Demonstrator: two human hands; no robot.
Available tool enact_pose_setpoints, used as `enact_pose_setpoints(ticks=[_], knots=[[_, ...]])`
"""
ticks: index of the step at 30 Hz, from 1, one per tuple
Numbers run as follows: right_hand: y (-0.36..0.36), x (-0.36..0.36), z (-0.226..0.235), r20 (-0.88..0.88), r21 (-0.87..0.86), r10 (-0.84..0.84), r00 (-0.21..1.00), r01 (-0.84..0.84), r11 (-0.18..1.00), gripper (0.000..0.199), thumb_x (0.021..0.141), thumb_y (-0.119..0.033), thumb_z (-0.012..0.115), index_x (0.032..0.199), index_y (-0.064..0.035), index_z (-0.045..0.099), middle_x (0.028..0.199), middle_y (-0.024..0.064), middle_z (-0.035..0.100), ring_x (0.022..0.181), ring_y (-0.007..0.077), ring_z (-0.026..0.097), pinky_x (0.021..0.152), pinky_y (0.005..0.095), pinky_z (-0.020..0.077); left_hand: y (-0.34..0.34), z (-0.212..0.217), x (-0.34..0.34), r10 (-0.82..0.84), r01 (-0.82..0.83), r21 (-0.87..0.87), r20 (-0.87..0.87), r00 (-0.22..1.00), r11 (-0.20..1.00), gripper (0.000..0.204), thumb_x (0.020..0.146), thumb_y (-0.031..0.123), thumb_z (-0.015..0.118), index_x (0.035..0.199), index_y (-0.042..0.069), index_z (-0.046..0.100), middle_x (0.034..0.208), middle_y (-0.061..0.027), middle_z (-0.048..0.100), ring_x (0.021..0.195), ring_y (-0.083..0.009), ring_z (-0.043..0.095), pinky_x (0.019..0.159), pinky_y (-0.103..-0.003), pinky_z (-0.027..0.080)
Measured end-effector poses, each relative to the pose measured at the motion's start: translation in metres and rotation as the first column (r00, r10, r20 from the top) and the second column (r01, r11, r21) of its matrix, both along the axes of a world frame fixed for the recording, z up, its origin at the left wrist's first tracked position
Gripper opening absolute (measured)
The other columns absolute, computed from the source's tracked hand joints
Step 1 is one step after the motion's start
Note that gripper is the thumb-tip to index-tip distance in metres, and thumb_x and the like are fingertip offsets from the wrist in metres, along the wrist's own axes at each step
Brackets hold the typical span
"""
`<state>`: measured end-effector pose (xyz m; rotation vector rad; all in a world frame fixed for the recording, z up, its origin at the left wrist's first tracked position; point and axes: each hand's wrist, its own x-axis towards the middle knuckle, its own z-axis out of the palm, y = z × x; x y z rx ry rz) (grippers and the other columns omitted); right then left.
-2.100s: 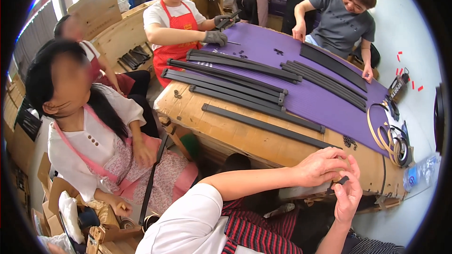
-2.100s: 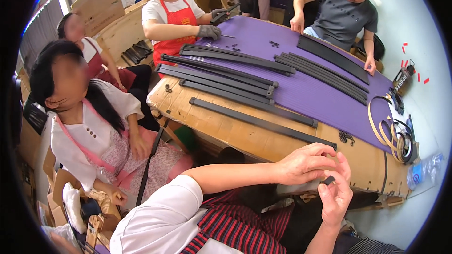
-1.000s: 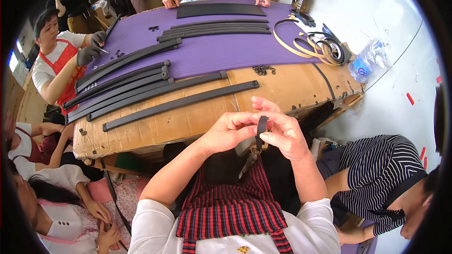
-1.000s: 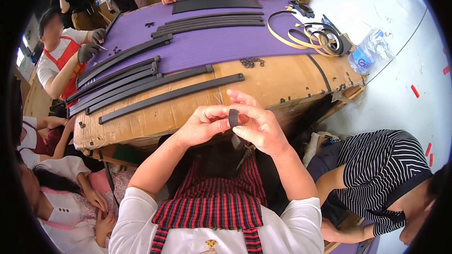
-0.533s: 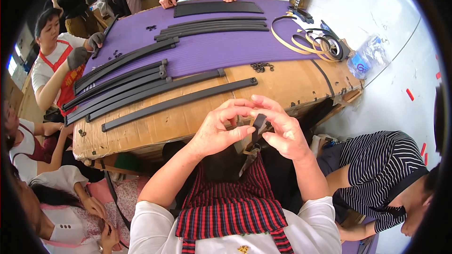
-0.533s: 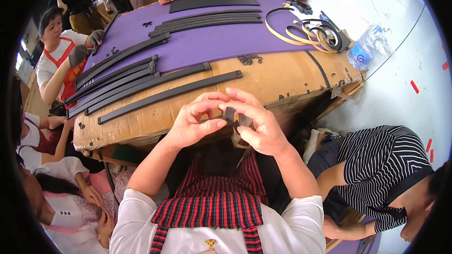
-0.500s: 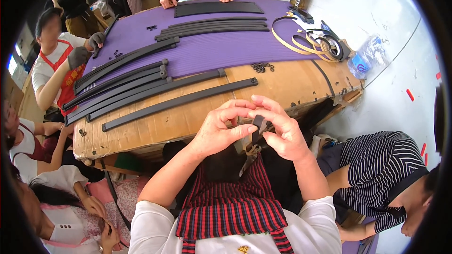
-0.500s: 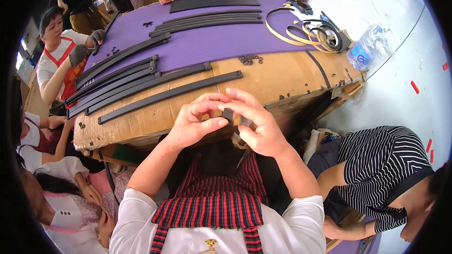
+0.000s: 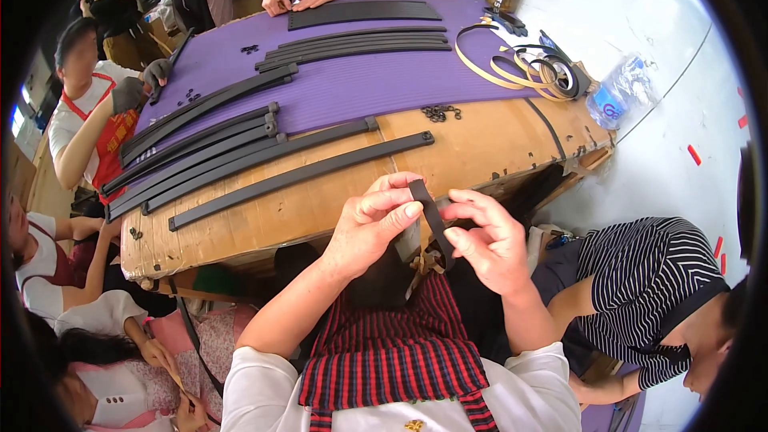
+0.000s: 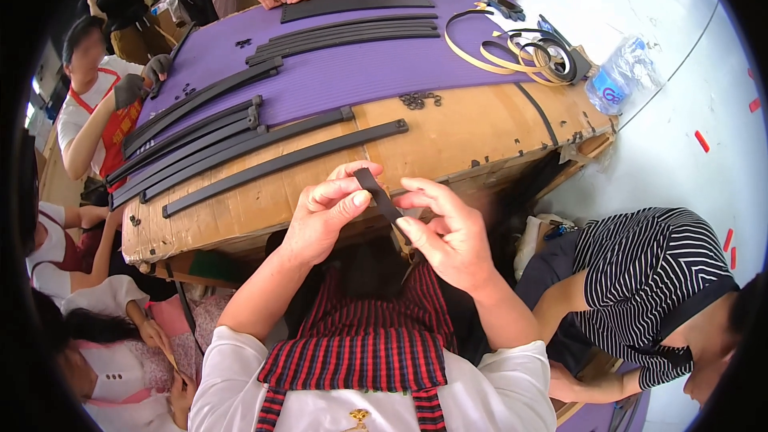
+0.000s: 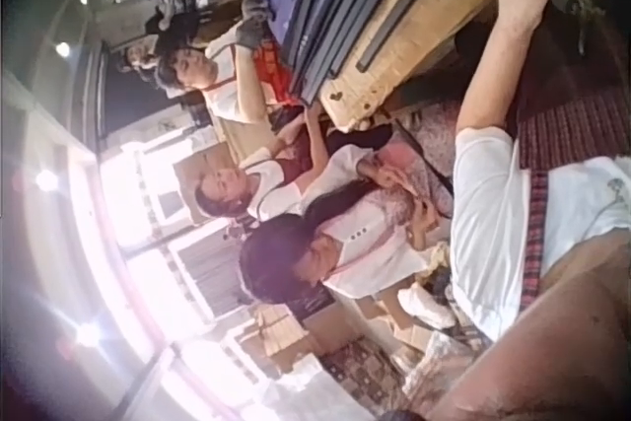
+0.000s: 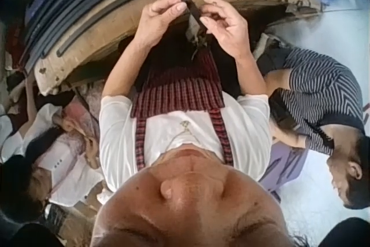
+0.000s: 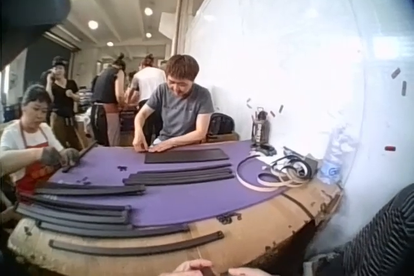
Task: Manually attach plastic end pieces to black structural strips at a workshop table.
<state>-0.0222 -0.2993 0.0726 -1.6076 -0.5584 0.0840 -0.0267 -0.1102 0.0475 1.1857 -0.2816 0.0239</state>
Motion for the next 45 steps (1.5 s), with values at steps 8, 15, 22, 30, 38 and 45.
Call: enact_pose_setpoints(ticks=[8, 15, 22, 30, 38, 45], knots=[[0.006, 0.009, -0.007, -0.226, 0.214, 0.224, 0.948, -0.176, 0.961, 0.036, 0.088, -0.005, 0.053, 0.122, 0.0009, 0.045, 0.096, 0.0089, 0.059, 0.085, 0.0107, 0.057, 0.061, 0.0223, 0.0528, -0.004, -0.009, -0.002, -0.126, 0.106, 0.167, 0.115, 0.985, 0.980, 0.016, 0.088, 0.012, 0.056, 0.097, 0.004, 0.065, 0.126, -0.0112, 0.042, 0.113, -0.0196, 0.044, 0.092, -0.032, 0.041], [0.004, 0.014, -0.015, -0.409, 0.255, 0.271, 0.871, -0.176, 0.951, 0.022, 0.090, -0.009, 0.051, 0.109, 0.0022, 0.054, 0.090, 0.0082, 0.060, 0.082, 0.0129, 0.059, 0.061, 0.0235, 0.0527, -0.002, -0.015, 0.002, -0.067, -0.144, 0.487, 0.389, 0.919, 0.861, 0.021, 0.084, 0.014, 0.061, 0.104, 0.011, 0.065, 0.121, -0.0135, 0.049, 0.113, -0.0298, 0.043, 0.092, -0.040, 0.037], [-0.008, 0.025, -0.029, -0.376, 0.165, 0.163, 0.912, -0.107, 0.980, 0.018, 0.089, -0.013, 0.054, 0.085, 0.0029, 0.060, 0.071, 0.0074, 0.062, 0.062, 0.0113, 0.058, 0.057, 0.0231, 0.0483, -0.002, -0.004, 0.018, 0.024, -0.660, 0.627, 0.717, 0.696, 0.415, 0.039, 0.070, 0.011, 0.069, 0.108, 0.010, 0.060, 0.111, -0.0156, 0.053, 0.107, -0.0354, 0.046, 0.088, -0.043, 0.040], [-0.006, 0.064, -0.024, -0.398, -0.013, -0.181, 0.900, 0.192, 0.981, 0.023, 0.088, -0.020, 0.056, 0.079, 0.0003, 0.060, 0.065, 0.0057, 0.059, 0.054, 0.0102, 0.056, 0.046, 0.0205, 0.0434, 0.020, 0.039, 0.098, 0.186, -0.271, 0.742, 0.197, 0.963, 0.613, 0.019, 0.080, 0.015, 0.065, 0.089, -0.002, 0.063, 0.072, -0.0091, 0.063, 0.062, -0.0132, 0.055, 0.059, -0.027, 0.046], [0.007, 0.096, -0.026, -0.461, -0.029, -0.196, 0.865, 0.207, 0.978, 0.026, 0.088, -0.024, 0.057, 0.078, -0.0004, 0.060, 0.064, 0.0054, 0.059, 0.052, 0.0097, 0.054, 0.046, 0.0208, 0.0430, 0.009, 0.043, 0.151, -0.034, 0.098, 0.739, -0.101, 0.994, 0.666, 0.028, 0.076, 0.025, 0.071, 0.086, 0.000, 0.066, 0.070, -0.0042, 0.061, 0.065, -0.0112, 0.054, 0.059, -0.026, 0.045], [0.010, 0.110, -0.028, -0.434, -0.023, -0.161, 0.886, 0.167, 0.986, 0.025, 0.087, -0.024, 0.058, 0.079, -0.0001, 0.060, 0.065, 0.0057, 0.059, 0.053, 0.0095, 0.054, 0.045, 0.0200, 0.0429, 0.007, 0.039, 0.163, -0.091, 0.176, 0.739, -0.155, 0.984, 0.651, 0.029, 0.072, 0.026, 0.075, 0.081, -0.001, 0.066, 0.071, -0.0046, 0.062, 0.066, -0.0115, 0.054, 0.062, -0.027, 0.045]])
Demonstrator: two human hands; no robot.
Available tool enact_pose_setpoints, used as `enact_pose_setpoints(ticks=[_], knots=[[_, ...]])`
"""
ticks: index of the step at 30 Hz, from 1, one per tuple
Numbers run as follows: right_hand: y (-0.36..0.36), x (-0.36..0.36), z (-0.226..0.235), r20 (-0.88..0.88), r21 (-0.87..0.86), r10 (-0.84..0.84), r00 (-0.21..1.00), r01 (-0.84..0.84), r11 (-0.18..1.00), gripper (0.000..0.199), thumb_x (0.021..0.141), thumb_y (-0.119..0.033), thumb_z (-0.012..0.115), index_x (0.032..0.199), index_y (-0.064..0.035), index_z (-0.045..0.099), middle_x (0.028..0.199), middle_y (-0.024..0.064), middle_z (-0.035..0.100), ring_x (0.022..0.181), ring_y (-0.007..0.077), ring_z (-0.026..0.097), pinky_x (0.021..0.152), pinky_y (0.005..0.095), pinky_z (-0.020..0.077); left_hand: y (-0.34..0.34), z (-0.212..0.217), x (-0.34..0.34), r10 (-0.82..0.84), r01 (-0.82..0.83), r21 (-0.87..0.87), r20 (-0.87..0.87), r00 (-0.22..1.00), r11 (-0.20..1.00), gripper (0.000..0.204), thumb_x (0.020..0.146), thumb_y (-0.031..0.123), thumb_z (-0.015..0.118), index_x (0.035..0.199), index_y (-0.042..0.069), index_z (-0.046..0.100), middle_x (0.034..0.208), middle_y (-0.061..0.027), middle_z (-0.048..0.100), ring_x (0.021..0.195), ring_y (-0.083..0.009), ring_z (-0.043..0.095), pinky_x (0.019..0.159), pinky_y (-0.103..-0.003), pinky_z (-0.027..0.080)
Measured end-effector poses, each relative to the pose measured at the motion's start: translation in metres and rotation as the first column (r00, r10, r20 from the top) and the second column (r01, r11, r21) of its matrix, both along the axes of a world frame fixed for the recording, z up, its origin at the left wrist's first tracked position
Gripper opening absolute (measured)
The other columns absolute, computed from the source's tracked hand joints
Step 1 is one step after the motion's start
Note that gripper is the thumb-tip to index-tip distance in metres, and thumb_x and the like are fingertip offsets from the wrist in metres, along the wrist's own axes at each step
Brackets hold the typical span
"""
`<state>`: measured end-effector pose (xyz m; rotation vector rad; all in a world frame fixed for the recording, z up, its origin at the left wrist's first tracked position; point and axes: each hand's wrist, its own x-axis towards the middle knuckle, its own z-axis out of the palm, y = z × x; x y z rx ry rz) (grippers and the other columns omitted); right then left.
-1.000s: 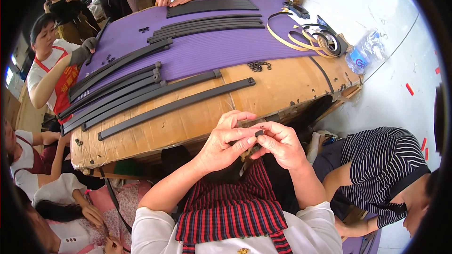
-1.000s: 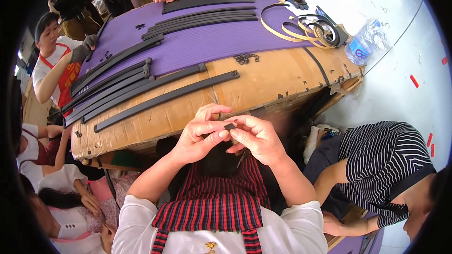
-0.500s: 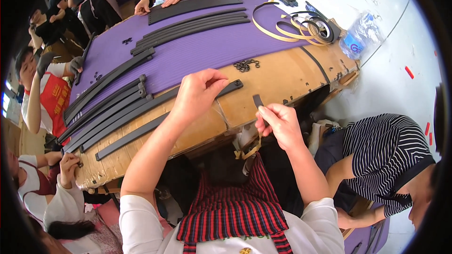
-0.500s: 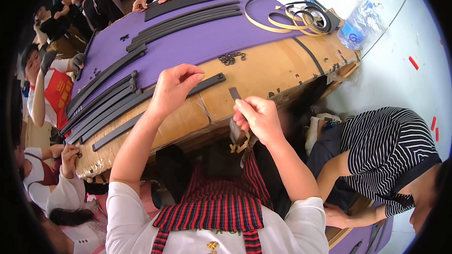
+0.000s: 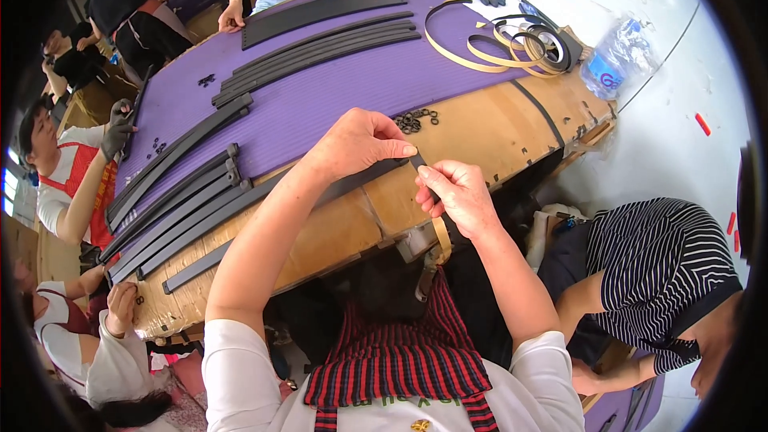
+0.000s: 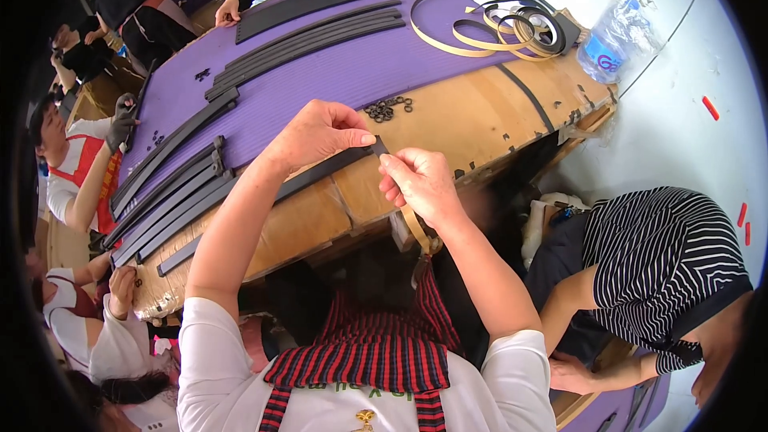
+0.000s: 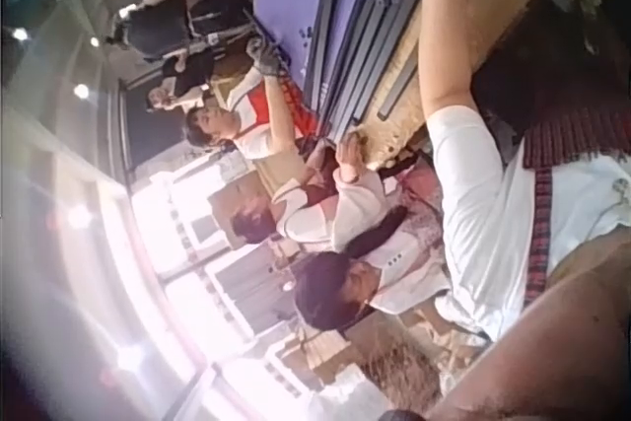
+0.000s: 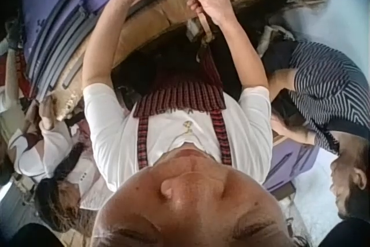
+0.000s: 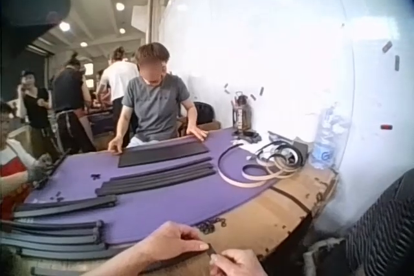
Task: Manually attach plastic end pieces to black structural strips at a workshop table.
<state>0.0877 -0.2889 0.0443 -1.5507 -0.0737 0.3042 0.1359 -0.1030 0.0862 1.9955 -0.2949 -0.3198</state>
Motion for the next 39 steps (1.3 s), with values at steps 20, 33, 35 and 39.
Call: enact_pose_setpoints(ticks=[20, 33, 35, 39], knots=[[0.013, 0.006, 0.002, -0.079, -0.070, -0.004, 0.997, -0.001, 0.998, 0.026, 0.088, -0.020, 0.055, 0.081, 0.0035, 0.060, 0.065, 0.0088, 0.061, 0.053, 0.0119, 0.058, 0.046, 0.0226, 0.0465, 0.004, -0.022, -0.002, 0.080, -0.109, 0.171, 0.169, 0.982, 0.979, 0.020, 0.077, 0.019, 0.065, 0.078, -0.001, 0.063, 0.064, -0.0081, 0.059, 0.058, -0.0129, 0.051, 0.056, -0.030, 0.043], [0.020, 0.012, 0.000, -0.094, -0.099, -0.040, 0.995, 0.030, 0.995, 0.027, 0.088, -0.021, 0.054, 0.075, 0.0020, 0.058, 0.061, 0.0078, 0.059, 0.048, 0.0115, 0.057, 0.039, 0.0212, 0.0413, 0.008, -0.027, 0.011, 0.061, -0.064, 0.082, 0.037, 0.997, 0.995, 0.023, 0.077, 0.021, 0.064, 0.078, -0.002, 0.063, 0.063, -0.0051, 0.058, 0.061, -0.0097, 0.050, 0.058, -0.027, 0.043], [0.021, 0.011, -0.001, -0.098, -0.096, -0.047, 0.994, 0.038, 0.995, 0.027, 0.088, -0.021, 0.054, 0.075, 0.0020, 0.058, 0.060, 0.0077, 0.059, 0.048, 0.0116, 0.056, 0.039, 0.0212, 0.0410, 0.007, -0.025, 0.009, 0.063, -0.067, 0.091, 0.042, 0.997, 0.994, 0.022, 0.078, 0.020, 0.064, 0.078, -0.001, 0.063, 0.063, -0.0021, 0.056, 0.061, -0.0080, 0.048, 0.056, -0.025, 0.041], [0.023, 0.011, -0.001, -0.091, -0.101, -0.065, 0.994, 0.056, 0.993, 0.027, 0.088, -0.020, 0.054, 0.074, 0.0022, 0.058, 0.059, 0.0080, 0.058, 0.046, 0.0119, 0.056, 0.038, 0.0213, 0.0403, 0.006, -0.024, 0.011, 0.061, -0.068, 0.128, 0.054, 0.997, 0.989, 0.023, 0.077, 0.021, 0.064, 0.078, -0.002, 0.063, 0.064, -0.0054, 0.058, 0.062, -0.0109, 0.051, 0.059, -0.028, 0.044]])
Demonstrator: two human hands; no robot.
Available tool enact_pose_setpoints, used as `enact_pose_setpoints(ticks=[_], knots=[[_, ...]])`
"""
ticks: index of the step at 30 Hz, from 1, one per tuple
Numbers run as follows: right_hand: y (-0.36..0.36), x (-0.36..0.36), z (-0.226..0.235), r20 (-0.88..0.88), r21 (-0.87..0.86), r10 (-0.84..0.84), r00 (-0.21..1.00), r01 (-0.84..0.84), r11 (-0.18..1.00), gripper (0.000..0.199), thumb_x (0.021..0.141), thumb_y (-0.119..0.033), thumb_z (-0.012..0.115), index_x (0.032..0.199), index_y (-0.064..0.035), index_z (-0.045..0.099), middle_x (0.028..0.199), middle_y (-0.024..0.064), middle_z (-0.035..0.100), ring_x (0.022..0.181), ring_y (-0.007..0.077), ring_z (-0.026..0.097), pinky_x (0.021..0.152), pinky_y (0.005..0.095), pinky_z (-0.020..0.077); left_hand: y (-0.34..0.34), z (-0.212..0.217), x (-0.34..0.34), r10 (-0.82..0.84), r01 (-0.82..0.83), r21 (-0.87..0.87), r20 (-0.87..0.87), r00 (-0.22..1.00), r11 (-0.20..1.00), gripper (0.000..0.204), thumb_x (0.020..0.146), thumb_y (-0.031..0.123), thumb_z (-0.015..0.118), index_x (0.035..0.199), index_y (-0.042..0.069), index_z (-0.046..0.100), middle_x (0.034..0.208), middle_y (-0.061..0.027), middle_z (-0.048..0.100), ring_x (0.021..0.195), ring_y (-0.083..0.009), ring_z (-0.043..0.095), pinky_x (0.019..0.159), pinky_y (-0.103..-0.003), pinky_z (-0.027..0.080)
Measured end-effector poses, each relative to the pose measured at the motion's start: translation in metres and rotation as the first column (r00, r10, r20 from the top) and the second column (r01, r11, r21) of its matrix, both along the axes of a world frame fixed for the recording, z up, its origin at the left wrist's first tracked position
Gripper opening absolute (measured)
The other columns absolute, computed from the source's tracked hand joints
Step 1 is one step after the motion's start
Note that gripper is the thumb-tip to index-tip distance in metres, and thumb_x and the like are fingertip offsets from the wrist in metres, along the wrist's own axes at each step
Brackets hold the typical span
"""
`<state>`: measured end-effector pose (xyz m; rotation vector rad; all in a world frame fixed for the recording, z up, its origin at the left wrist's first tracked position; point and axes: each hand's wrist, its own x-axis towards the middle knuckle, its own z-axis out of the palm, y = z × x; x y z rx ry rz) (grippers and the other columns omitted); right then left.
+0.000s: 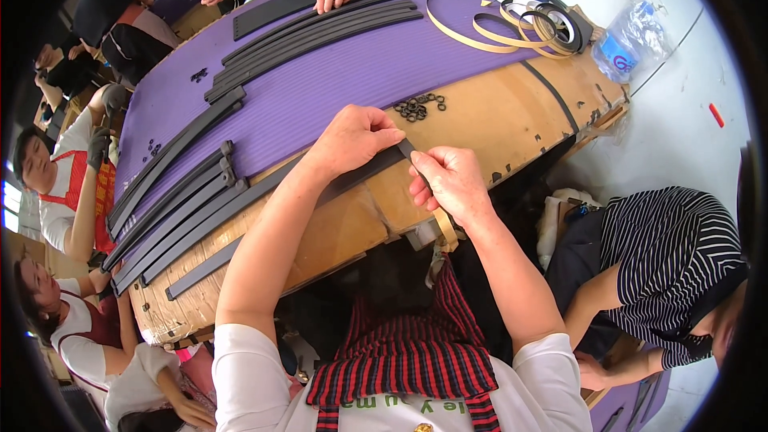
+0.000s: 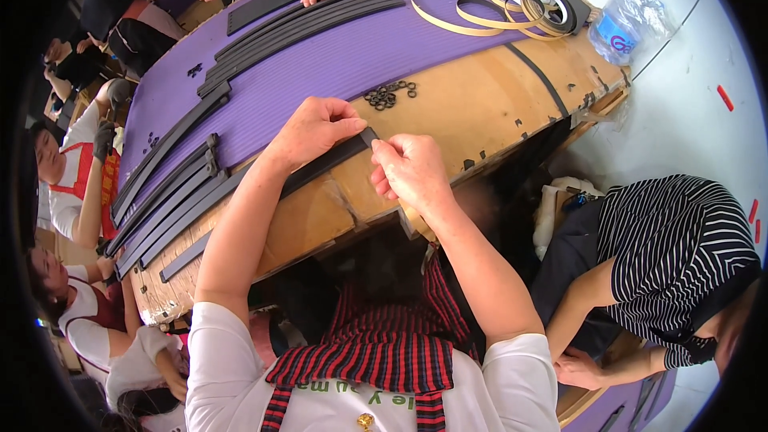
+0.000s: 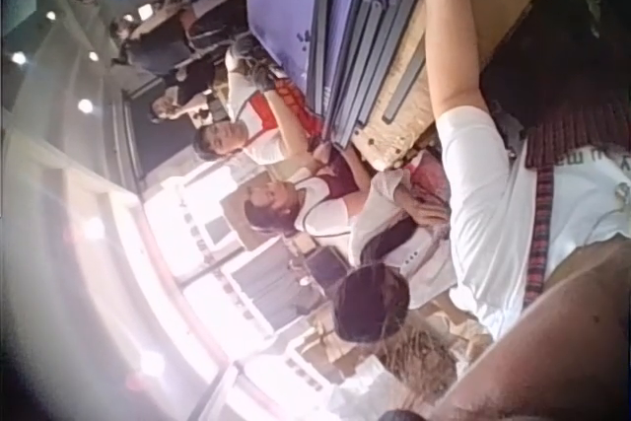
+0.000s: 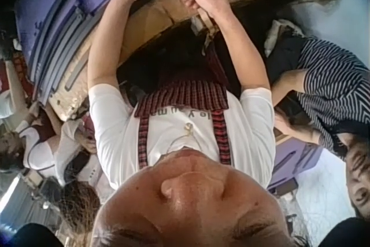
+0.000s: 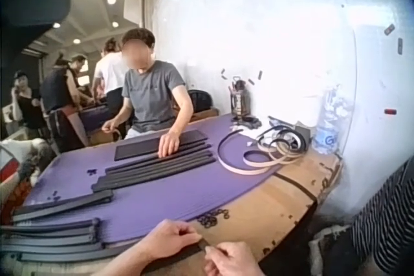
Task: Manually attach plastic end pieces to black structural strips at a workshop table.
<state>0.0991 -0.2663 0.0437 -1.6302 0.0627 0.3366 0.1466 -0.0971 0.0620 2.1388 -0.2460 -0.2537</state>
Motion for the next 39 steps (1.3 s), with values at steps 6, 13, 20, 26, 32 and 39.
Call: enact_pose_setpoints(ticks=[6, 13, 20, 26, 32, 39], knots=[[0.0013, 0.0009, 0.0012, 0.006, -0.014, -0.014, 1.000, 0.014, 1.000, 0.027, 0.087, -0.020, 0.054, 0.073, 0.0026, 0.058, 0.059, 0.0084, 0.058, 0.045, 0.0121, 0.055, 0.036, 0.0216, 0.0397, -0.0001, -0.0013, 0.0014, 0.000, 0.000, 0.003, 0.002, 1.000, 1.000, 0.024, 0.077, 0.022, 0.064, 0.079, -0.002, 0.063, 0.065, -0.0068, 0.060, 0.062, -0.0121, 0.053, 0.060, -0.029, 0.044], [0.0009, 0.0011, -0.0012, 0.013, -0.001, -0.009, 1.000, 0.009, 1.000, 0.028, 0.088, -0.022, 0.055, 0.073, 0.0026, 0.058, 0.058, 0.0083, 0.057, 0.045, 0.0121, 0.055, 0.036, 0.0214, 0.0390, 0.0003, -0.0047, 0.0016, 0.022, -0.022, -0.016, 0.018, 1.000, 1.000, 0.025, 0.077, 0.022, 0.064, 0.081, -0.002, 0.064, 0.066, -0.0081, 0.060, 0.063, -0.0131, 0.054, 0.061, -0.029, 0.045], [0.0010, 0.0022, -0.0008, 0.004, -0.030, 0.011, 1.000, -0.011, 0.999, 0.029, 0.088, -0.023, 0.054, 0.074, 0.0021, 0.058, 0.059, 0.0077, 0.058, 0.046, 0.0118, 0.055, 0.036, 0.0214, 0.0388, 0.0013, -0.0053, 0.0025, 0.014, -0.014, 0.003, 0.034, 0.999, 1.000, 0.025, 0.077, 0.022, 0.063, 0.082, -0.002, 0.065, 0.066, -0.0101, 0.061, 0.063, -0.0149, 0.056, 0.062, -0.030, 0.046], [0.0006, 0.0033, 0.0006, 0.003, -0.048, 0.030, 1.000, -0.029, 0.998, 0.029, 0.089, -0.023, 0.054, 0.075, 0.0019, 0.058, 0.060, 0.0074, 0.058, 0.047, 0.0116, 0.056, 0.036, 0.0210, 0.0387, 0.0021, -0.0071, 0.0038, 0.015, -0.015, 0.000, 0.039, 0.999, 1.000, 0.025, 0.077, 0.022, 0.063, 0.083, -0.003, 0.065, 0.067, -0.0107, 0.062, 0.064, -0.0159, 0.057, 0.063, -0.031, 0.046], [0.0006, 0.0028, -0.0002, -0.002, -0.044, 0.041, 0.999, -0.041, 0.998, 0.029, 0.089, -0.024, 0.053, 0.076, 0.0020, 0.058, 0.060, 0.0077, 0.058, 0.047, 0.0119, 0.056, 0.036, 0.0211, 0.0387, 0.0013, -0.0056, 0.0022, 0.014, -0.015, 0.020, 0.034, 0.999, 1.000, 0.026, 0.076, 0.022, 0.064, 0.083, -0.002, 0.065, 0.069, -0.0106, 0.062, 0.065, -0.0163, 0.058, 0.064, -0.031, 0.046], [0.0006, 0.0029, -0.0030, -0.012, -0.047, 0.038, 0.999, -0.038, 0.998, 0.028, 0.089, -0.022, 0.053, 0.076, 0.0020, 0.058, 0.060, 0.0078, 0.058, 0.047, 0.0121, 0.056, 0.036, 0.0210, 0.0387, 0.0003, -0.0081, 0.0013, 0.019, -0.021, 0.052, 0.039, 0.999, 0.998, 0.026, 0.076, 0.023, 0.064, 0.083, -0.002, 0.064, 0.071, -0.0109, 0.063, 0.068, -0.0180, 0.059, 0.065, -0.031, 0.047]])
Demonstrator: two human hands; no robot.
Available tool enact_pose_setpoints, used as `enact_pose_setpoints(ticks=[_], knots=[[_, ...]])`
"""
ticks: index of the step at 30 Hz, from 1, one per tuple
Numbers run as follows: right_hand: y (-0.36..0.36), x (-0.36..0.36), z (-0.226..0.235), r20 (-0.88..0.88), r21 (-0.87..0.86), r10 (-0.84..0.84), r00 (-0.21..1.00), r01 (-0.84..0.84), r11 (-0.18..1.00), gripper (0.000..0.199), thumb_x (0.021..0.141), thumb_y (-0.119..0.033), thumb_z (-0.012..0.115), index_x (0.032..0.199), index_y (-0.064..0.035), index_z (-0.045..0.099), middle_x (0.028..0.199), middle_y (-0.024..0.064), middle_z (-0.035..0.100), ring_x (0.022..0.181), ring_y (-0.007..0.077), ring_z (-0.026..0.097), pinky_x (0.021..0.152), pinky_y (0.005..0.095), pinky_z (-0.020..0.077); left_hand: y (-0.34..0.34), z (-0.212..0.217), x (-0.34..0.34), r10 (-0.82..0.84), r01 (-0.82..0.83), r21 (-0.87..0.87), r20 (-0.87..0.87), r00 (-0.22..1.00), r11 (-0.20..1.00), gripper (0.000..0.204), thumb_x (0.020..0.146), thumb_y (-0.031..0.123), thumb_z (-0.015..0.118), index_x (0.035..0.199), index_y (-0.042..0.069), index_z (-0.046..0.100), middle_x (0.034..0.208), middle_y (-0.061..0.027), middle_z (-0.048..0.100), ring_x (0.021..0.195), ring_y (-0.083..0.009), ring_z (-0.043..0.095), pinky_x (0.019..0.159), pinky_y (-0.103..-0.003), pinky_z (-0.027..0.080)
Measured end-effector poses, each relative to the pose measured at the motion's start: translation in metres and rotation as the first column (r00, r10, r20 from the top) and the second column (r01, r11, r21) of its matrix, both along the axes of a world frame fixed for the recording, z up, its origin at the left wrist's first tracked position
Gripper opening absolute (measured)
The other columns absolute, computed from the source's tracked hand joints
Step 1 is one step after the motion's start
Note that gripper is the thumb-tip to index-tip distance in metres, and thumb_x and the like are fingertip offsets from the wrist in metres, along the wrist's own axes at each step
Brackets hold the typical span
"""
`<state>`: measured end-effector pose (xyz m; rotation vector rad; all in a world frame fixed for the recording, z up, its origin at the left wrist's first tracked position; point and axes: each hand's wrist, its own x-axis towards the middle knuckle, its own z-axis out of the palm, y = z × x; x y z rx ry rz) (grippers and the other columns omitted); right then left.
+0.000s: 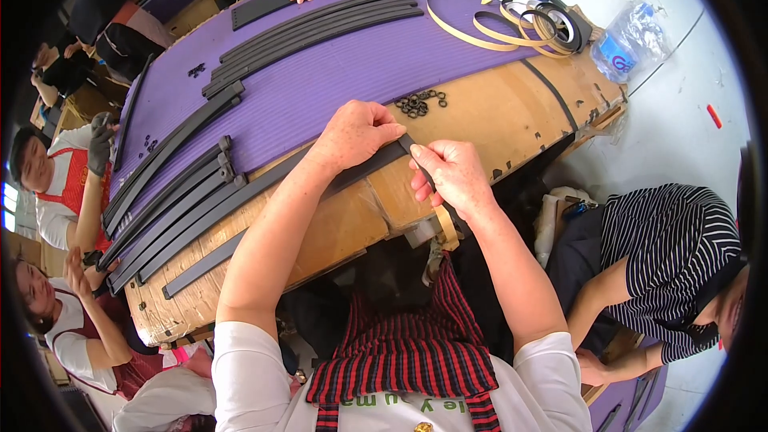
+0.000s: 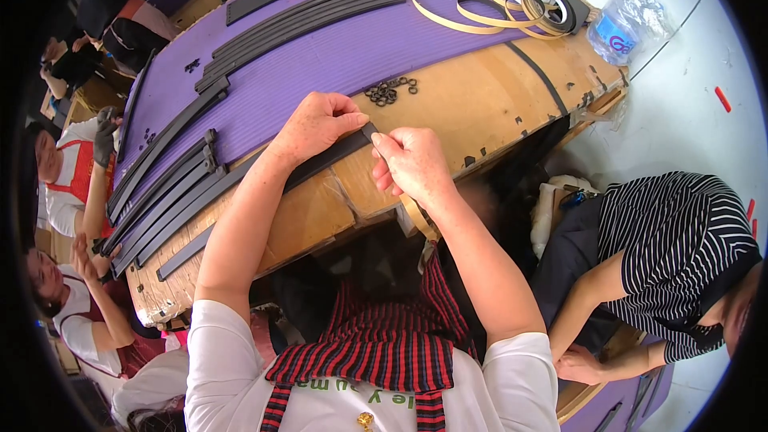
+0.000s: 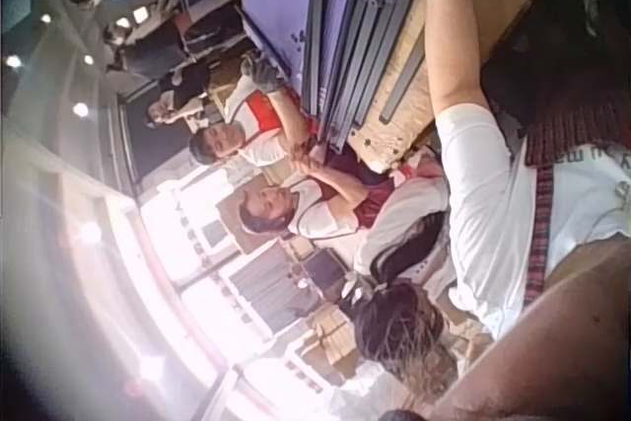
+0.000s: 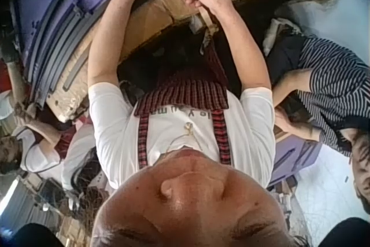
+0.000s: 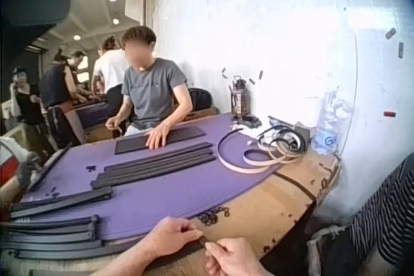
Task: Manually attach plastic end pieces to black structural strips at a workshop table.
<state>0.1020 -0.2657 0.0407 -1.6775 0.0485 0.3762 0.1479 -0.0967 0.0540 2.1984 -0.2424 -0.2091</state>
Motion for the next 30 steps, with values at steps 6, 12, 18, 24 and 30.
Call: enact_pose_setpoints(ticks=[6, 12, 18, 24, 30], knots=[[0.001, 0.002, 0.006, 0.000, -0.020, -0.001, 1.000, 0.001, 1.000, 0.028, 0.089, -0.022, 0.053, 0.076, 0.0021, 0.058, 0.060, 0.0077, 0.058, 0.046, 0.0121, 0.056, 0.036, 0.0213, 0.0386, 0.001, 0.001, 0.002, 0.001, -0.002, 0.022, 0.025, 1.000, 1.000, 0.026, 0.076, 0.024, 0.064, 0.083, -0.001, 0.065, 0.071, -0.0110, 0.063, 0.068, -0.0193, 0.059, 0.066, -0.032, 0.047], [0.000, 0.006, 0.005, -0.018, -0.057, 0.008, 1.000, -0.009, 0.998, 0.028, 0.088, -0.022, 0.053, 0.075, 0.0025, 0.058, 0.059, 0.0082, 0.058, 0.045, 0.0125, 0.056, 0.036, 0.0221, 0.0392, -0.003, -0.001, 0.005, 0.003, -0.005, 0.069, 0.021, 1.000, 0.998, 0.025, 0.076, 0.026, 0.063, 0.082, 0.002, 0.065, 0.072, -0.0110, 0.064, 0.070, -0.0218, 0.060, 0.067, -0.033, 0.046], [-0.001, 0.010, 0.012, -0.047, -0.139, 0.049, 0.998, -0.055, 0.989, 0.028, 0.087, -0.021, 0.053, 0.076, 0.0033, 0.057, 0.059, 0.0095, 0.058, 0.044, 0.0130, 0.054, 0.036, 0.0231, 0.0397, -0.005, -0.003, 0.006, -0.013, 0.011, 0.132, 0.019, 1.000, 0.991, 0.023, 0.077, 0.025, 0.063, 0.080, 0.002, 0.064, 0.071, -0.0108, 0.063, 0.071, -0.0233, 0.060, 0.067, -0.035, 0.046], [-0.002, 0.013, 0.017, -0.065, -0.153, 0.080, 0.995, -0.089, 0.984, 0.027, 0.087, -0.021, 0.054, 0.076, 0.0036, 0.057, 0.060, 0.0102, 0.058, 0.043, 0.0137, 0.054, 0.036, 0.0236, 0.0403, -0.009, -0.011, 0.002, 0.064, -0.078, 0.076, 0.174, 0.983, 0.994, 0.021, 0.078, 0.024, 0.062, 0.085, 0.005, 0.062, 0.075, -0.0103, 0.063, 0.073, -0.0255, 0.061, 0.068, -0.035, 0.047], [0.004, 0.017, -0.001, -0.009, -0.063, 0.090, 0.996, -0.091, 0.994, 0.025, 0.085, -0.021, 0.055, 0.073, 0.0007, 0.057, 0.055, 0.0087, 0.056, 0.040, 0.0151, 0.053, 0.035, 0.0250, 0.0408, -0.008, -0.028, -0.011, 0.035, -0.114, 0.147, 0.454, 0.890, 0.983, 0.014, 0.078, 0.020, 0.055, 0.077, 0.009, 0.063, 0.079, -0.0143, 0.062, 0.076, -0.0342, 0.060, 0.067, -0.044, 0.049]])
